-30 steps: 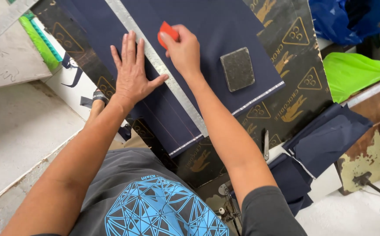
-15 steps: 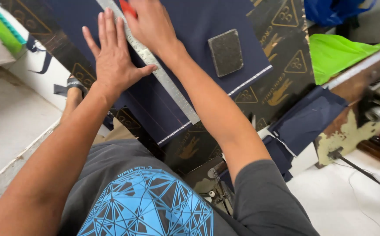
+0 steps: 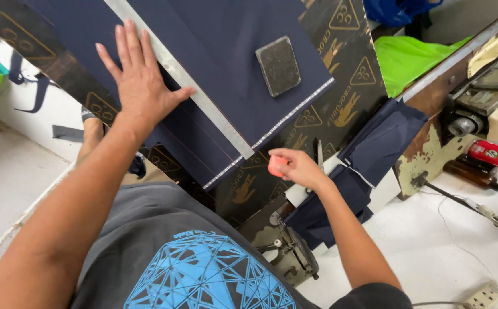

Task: The person measures and marks a large piece of dark blue fabric using a tape measure, a metal ruler, and a red chalk marker. They then use a pair of scissors to cut the fabric along the marked lines.

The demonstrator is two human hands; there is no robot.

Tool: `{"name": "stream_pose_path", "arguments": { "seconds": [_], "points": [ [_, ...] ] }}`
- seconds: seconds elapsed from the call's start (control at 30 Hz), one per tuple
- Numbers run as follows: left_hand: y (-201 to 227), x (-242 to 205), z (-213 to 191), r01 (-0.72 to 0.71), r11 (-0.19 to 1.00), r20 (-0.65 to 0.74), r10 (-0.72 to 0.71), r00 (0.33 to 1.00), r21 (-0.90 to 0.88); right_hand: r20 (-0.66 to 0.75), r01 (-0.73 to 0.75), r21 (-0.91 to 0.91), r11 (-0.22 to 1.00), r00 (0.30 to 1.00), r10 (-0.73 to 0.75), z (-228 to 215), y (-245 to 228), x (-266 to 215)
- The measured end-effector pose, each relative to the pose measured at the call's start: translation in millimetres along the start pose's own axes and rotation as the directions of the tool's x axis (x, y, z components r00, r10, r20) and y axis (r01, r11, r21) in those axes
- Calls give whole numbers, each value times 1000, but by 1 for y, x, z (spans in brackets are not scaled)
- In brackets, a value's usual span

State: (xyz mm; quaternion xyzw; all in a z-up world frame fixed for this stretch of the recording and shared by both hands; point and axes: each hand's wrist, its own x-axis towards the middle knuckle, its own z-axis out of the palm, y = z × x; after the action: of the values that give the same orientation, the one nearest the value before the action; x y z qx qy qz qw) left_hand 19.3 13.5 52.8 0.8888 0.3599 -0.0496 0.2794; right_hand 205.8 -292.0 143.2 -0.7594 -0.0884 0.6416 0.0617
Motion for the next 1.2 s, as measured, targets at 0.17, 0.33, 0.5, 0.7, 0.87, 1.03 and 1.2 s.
{"name": "stream_pose_path", "arguments": {
  "seconds": [0.17,0.33,0.5,0.7,0.87,1.03,1.2],
  "points": [
    [-32,6,9,-4,999,-177,14,984,53,-113,248,797,551,957,-267,39,27,71],
    [-149,35,-44,42,995,-554,18,832,95,-578,331,166,929,796,-180,94,0,98],
    [-293,40,-70,405,914,-359,-386,850,-24,-518,84,-188,979,838,-172,121,-67,46],
    [-343,44,-108,24,998,-536,13,844,62,-596,166,-325,931,728,-338,128,-88,76],
    [-412,86,-153,49,971,-602,106,792,235,-649,330,-357,874,585,-486,125,-174,100],
    [-340,140,-198,169,974,-695,-19,719,148,-638,413,-404,817,512,-574,119,-231,121],
    [-213,153,-152,-264,960,-498,185,847,-93,-657,413,-447,793,450,-605,121,-236,132]
  ]
}}
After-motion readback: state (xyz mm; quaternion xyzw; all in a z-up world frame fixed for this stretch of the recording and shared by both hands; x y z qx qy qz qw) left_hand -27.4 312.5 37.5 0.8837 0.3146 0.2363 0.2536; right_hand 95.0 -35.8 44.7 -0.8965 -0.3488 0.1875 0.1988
